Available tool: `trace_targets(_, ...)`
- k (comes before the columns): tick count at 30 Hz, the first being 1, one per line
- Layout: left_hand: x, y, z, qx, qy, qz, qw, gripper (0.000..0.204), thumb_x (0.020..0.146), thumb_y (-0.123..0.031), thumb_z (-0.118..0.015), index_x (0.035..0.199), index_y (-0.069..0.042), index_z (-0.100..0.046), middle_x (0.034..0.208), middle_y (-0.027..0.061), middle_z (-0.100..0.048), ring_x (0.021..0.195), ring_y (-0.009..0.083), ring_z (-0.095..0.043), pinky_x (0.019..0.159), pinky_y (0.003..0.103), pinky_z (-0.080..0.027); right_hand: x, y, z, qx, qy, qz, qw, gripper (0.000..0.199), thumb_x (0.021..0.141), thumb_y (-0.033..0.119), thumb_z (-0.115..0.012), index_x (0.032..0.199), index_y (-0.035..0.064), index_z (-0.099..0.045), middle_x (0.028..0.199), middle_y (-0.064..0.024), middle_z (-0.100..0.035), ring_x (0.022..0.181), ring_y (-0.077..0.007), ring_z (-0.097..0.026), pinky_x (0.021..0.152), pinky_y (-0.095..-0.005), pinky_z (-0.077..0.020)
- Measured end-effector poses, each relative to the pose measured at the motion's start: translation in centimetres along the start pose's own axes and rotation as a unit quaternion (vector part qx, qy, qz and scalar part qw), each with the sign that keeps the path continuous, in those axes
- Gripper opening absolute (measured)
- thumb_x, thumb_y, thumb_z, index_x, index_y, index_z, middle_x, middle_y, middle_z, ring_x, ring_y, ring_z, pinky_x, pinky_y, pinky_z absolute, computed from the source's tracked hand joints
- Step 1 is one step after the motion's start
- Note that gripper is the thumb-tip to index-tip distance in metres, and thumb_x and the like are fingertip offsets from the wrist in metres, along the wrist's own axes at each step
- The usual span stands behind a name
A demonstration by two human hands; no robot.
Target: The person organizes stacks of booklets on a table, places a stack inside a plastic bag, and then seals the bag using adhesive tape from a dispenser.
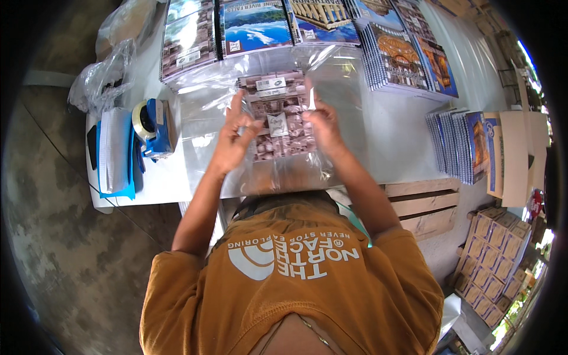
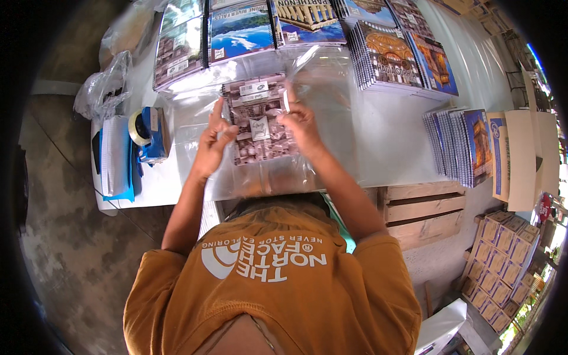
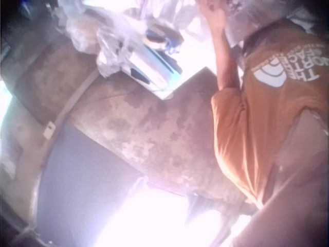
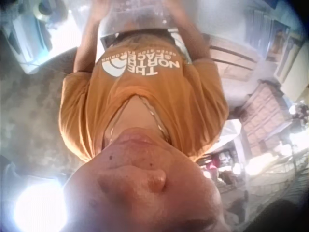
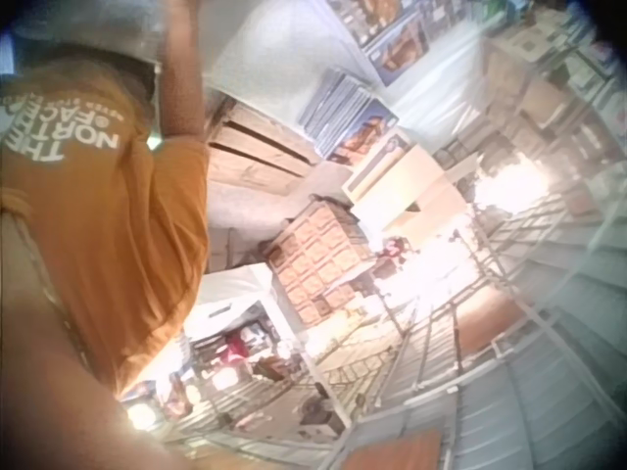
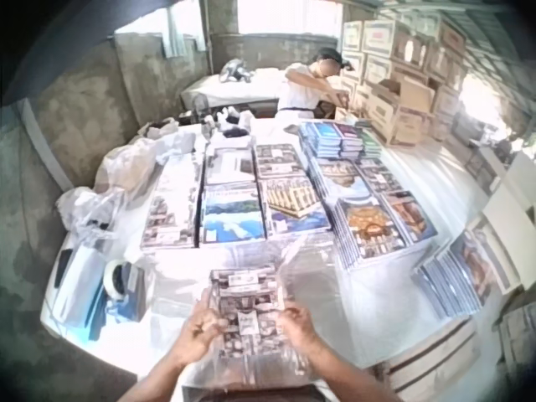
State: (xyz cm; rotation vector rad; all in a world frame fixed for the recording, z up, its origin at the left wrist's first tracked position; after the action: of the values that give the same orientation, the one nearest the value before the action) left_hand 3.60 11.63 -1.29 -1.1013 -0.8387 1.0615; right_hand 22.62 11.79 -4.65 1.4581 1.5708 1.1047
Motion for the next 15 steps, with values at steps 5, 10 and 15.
trace_targets(5,-1.0,1.2,-6.3,0.297,0.045,-0.036,0.953,0.021,0.084,-0.019,-0.054,0.1,-0.006,-0.055,0.146,0.0268,-0.01,0.138,0.0356,-0.003,0.11,0.045,0.004,-2.8,-0.5,-4.0,-0.031,-0.012,0.037,0.999,0.015,0.079,0.008,-0.054,0.068,-0.0001,-0.048,0.148,-0.0198,-0.012,0.139,-0.026,-0.005,0.108,-0.034,-0.0083)
trace_targets(10,-0.2,2.0,-6.3,-0.118,0.142,0.073,0.98,0.075,0.08,-0.015,-0.039,0.143,-0.005,0.0,0.148,0.0234,-0.003,0.139,0.03,-0.005,0.11,0.041,-0.011,-1.7,-1.2,-5.7,-0.432,0.009,0.089,0.897,0.022,0.083,0.023,-0.056,0.075,0.0019,-0.056,0.143,-0.0297,-0.013,0.135,-0.0436,-0.008,0.108,-0.0498,-0.0024)
trace_targets(15,4.8,4.0,3.1,0.048,0.013,0.064,0.997,0.086,0.078,-0.014,-0.057,0.144,-0.009,-0.002,0.109,0.0139,-0.062,0.102,0.0263,-0.058,0.088,0.037,-0.044,-1.4,-1.8,-7.3,-0.582,0.046,0.06,0.81,0.019,0.079,0.024,-0.056,0.074,0.0066,-0.059,0.142,-0.0302,-0.018,0.136,-0.0413,-0.011,0.109,-0.051,-0.0053)
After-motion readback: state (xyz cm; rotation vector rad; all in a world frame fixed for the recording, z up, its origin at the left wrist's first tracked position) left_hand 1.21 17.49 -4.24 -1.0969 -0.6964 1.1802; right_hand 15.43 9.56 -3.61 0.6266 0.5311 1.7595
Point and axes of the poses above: each hand's wrist, its own x-axis towards the middle knuckle, its own z-axis out of the back of the hand, y = z × x, the point moved 9 cm from there along x, towards the middle knuckle
